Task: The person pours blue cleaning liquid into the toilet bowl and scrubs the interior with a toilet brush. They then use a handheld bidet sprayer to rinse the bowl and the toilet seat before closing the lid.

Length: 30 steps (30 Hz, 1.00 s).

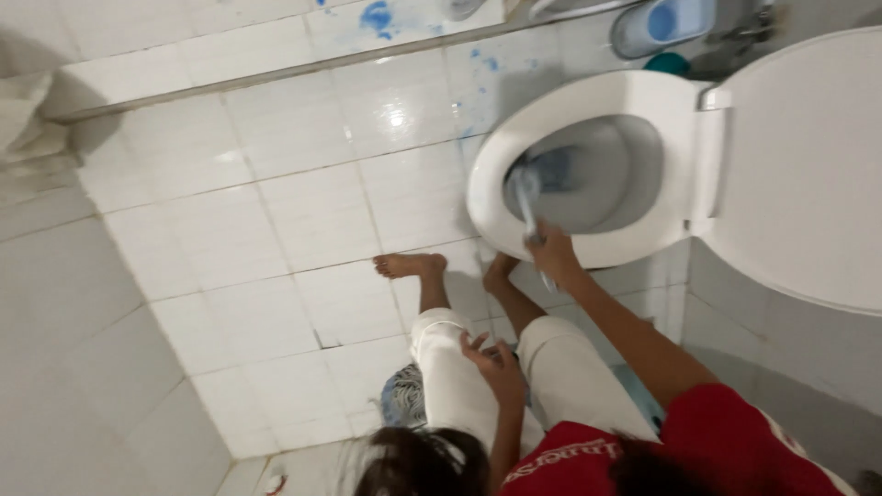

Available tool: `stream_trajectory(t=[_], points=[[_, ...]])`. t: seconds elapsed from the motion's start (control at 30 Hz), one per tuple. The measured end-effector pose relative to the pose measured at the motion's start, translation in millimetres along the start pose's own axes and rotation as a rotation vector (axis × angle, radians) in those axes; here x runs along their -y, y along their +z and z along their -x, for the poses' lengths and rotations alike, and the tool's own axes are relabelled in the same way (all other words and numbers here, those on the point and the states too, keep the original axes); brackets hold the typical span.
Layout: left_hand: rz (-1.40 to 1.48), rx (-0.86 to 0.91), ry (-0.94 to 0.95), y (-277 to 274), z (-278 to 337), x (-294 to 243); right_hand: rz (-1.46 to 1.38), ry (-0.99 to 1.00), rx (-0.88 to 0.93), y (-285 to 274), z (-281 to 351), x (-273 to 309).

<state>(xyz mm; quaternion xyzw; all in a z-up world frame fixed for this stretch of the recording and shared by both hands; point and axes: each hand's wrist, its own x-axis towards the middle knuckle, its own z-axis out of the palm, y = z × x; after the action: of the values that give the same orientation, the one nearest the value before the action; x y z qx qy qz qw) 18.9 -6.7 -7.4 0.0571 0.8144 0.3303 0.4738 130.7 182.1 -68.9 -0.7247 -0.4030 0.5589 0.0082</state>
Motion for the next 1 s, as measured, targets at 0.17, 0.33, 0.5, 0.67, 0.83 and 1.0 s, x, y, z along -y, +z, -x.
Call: stream_trajectory(t=[0.17,0.33,0.5,0.67,0.83,1.0], points=[[0.052,0.040,-0.083,-0.5,5.9,-24.1,0.122,0.079,-0.084,-30.6,-29.2,-74.4],[-0.020,0.056,0.065,-9.9,4.4,-6.4,-0.118,0.021,-0.432,-35.1,-72.3,-92.1],[0.027,0.017,0.022,-6.2,-2.4,-11.8,0.172,0.023,0.089,10.5,30.6,-27.0],[0.027,0.051,-0.006,-11.0,0.1,-20.2,1.014,0.002,0.346,-117.7,-7.6,-125.1],[0.020,0.019,-0.043,-18.4,-2.8,-28.2,1.779,-0.002,0.174,-196.3,-54.6,-119.0],[-0.015,0.002,-0.004,-17.7,-4.0,-22.6,1.115,-0.074,0.182,-64.2,-165.0,-206.1]])
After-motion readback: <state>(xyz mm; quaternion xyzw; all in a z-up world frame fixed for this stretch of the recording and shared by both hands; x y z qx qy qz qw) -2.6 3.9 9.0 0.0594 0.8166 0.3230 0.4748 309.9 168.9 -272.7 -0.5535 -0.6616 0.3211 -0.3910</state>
